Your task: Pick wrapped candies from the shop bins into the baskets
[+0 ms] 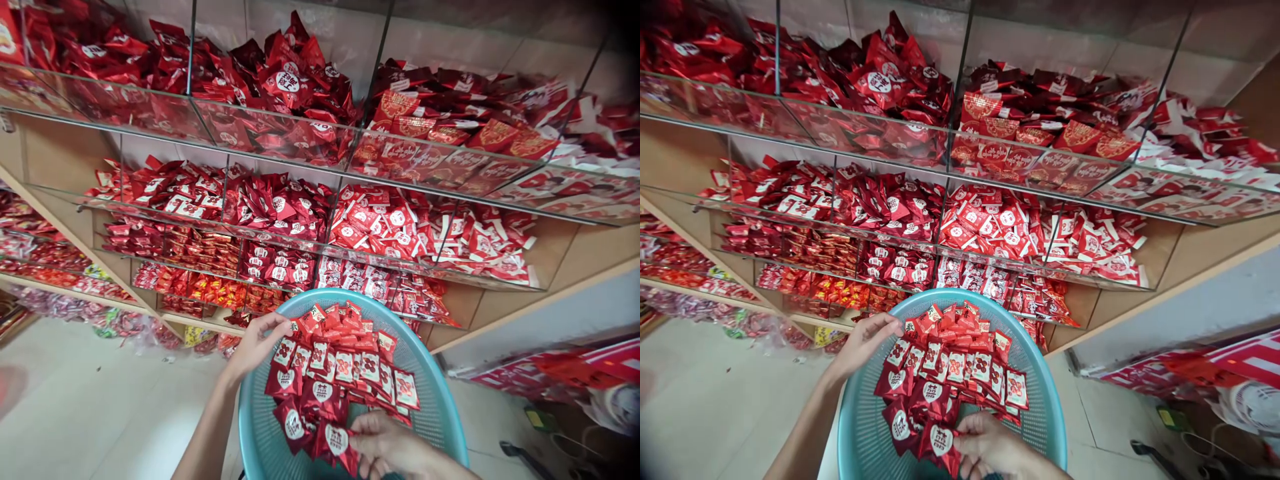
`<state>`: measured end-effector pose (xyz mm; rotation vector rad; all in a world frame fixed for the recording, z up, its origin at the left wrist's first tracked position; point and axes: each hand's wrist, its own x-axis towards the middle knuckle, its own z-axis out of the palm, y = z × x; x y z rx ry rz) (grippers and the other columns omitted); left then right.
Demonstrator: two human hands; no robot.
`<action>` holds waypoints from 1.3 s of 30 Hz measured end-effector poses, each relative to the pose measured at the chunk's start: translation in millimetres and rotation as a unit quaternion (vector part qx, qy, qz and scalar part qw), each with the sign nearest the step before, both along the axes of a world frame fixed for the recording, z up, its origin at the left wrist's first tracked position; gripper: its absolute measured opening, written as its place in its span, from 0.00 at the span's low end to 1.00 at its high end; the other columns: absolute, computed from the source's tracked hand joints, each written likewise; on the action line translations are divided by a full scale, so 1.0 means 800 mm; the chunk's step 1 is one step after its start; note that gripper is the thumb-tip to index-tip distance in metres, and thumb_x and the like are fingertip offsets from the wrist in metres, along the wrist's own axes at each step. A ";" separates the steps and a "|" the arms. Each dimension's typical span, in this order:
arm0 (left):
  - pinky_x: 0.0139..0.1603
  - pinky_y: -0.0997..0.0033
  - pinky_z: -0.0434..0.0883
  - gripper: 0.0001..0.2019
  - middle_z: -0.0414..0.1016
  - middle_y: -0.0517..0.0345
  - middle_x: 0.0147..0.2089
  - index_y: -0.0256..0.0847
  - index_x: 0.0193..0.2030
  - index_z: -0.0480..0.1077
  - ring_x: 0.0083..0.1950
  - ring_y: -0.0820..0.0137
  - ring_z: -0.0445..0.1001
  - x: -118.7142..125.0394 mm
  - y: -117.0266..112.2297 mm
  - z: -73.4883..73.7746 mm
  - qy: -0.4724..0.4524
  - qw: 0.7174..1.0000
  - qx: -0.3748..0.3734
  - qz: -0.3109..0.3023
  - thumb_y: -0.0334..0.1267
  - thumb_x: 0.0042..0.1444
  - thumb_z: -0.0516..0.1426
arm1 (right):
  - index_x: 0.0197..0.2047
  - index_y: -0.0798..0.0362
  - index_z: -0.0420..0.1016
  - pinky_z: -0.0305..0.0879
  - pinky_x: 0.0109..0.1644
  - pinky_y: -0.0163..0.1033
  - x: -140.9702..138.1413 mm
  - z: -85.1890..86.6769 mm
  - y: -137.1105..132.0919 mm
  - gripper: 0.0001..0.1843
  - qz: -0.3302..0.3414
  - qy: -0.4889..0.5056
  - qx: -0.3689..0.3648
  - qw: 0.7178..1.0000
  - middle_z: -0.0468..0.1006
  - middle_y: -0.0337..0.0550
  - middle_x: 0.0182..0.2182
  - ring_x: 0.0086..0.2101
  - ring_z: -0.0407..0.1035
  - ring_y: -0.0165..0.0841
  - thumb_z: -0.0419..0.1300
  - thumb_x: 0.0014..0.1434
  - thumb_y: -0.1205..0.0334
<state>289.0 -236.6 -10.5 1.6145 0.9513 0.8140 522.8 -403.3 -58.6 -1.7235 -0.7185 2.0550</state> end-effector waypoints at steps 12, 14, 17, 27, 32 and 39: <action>0.41 0.72 0.66 0.14 0.76 0.57 0.32 0.37 0.30 0.72 0.37 0.70 0.72 0.000 -0.001 0.003 0.007 1.000 0.002 -0.002 0.46 0.56 0.53 | 0.31 0.55 0.65 0.64 0.27 0.31 -0.026 -0.016 0.011 0.23 -0.105 0.068 -0.020 0.992 0.74 0.39 0.21 0.21 0.69 0.26 0.70 0.37 0.54; 0.41 0.73 0.66 0.14 0.76 0.57 0.32 0.37 0.30 0.72 0.37 0.70 0.71 0.001 0.000 0.003 0.006 1.000 0.002 -0.005 0.46 0.56 0.53 | 0.31 0.56 0.66 0.66 0.32 0.33 -0.030 -0.014 0.012 0.22 -0.125 0.082 -0.012 0.989 0.75 0.40 0.22 0.24 0.71 0.27 0.70 0.36 0.56; 0.41 0.73 0.66 0.14 0.76 0.57 0.32 0.37 0.30 0.72 0.37 0.70 0.72 0.001 -0.001 0.004 0.010 1.000 0.002 -0.003 0.46 0.56 0.53 | 0.31 0.56 0.67 0.67 0.39 0.37 -0.034 -0.009 0.014 0.21 -0.136 0.100 0.005 0.986 0.76 0.42 0.26 0.28 0.72 0.29 0.71 0.36 0.58; 0.41 0.73 0.66 0.14 0.75 0.57 0.32 0.37 0.31 0.72 0.37 0.70 0.71 -0.001 -0.001 0.002 0.013 1.000 -0.004 -0.002 0.47 0.56 0.53 | 0.31 0.55 0.65 0.66 0.33 0.36 -0.033 -0.020 0.009 0.25 -0.082 0.037 0.025 0.996 0.76 0.42 0.26 0.26 0.72 0.31 0.70 0.34 0.53; 0.41 0.73 0.66 0.14 0.76 0.58 0.32 0.37 0.31 0.72 0.37 0.70 0.72 -0.001 0.000 0.002 0.012 1.000 -0.001 -0.002 0.46 0.55 0.53 | 0.29 0.54 0.63 0.66 0.33 0.36 -0.025 -0.033 0.005 0.25 -0.110 0.026 -0.014 0.993 0.76 0.41 0.23 0.25 0.72 0.29 0.70 0.30 0.54; 0.40 0.73 0.66 0.14 0.76 0.57 0.32 0.38 0.31 0.72 0.37 0.69 0.72 -0.001 0.001 0.002 0.010 1.000 0.001 -0.004 0.46 0.56 0.53 | 0.29 0.54 0.63 0.67 0.36 0.37 -0.019 -0.017 0.004 0.23 -0.127 0.001 0.022 0.992 0.76 0.41 0.26 0.28 0.73 0.30 0.69 0.35 0.53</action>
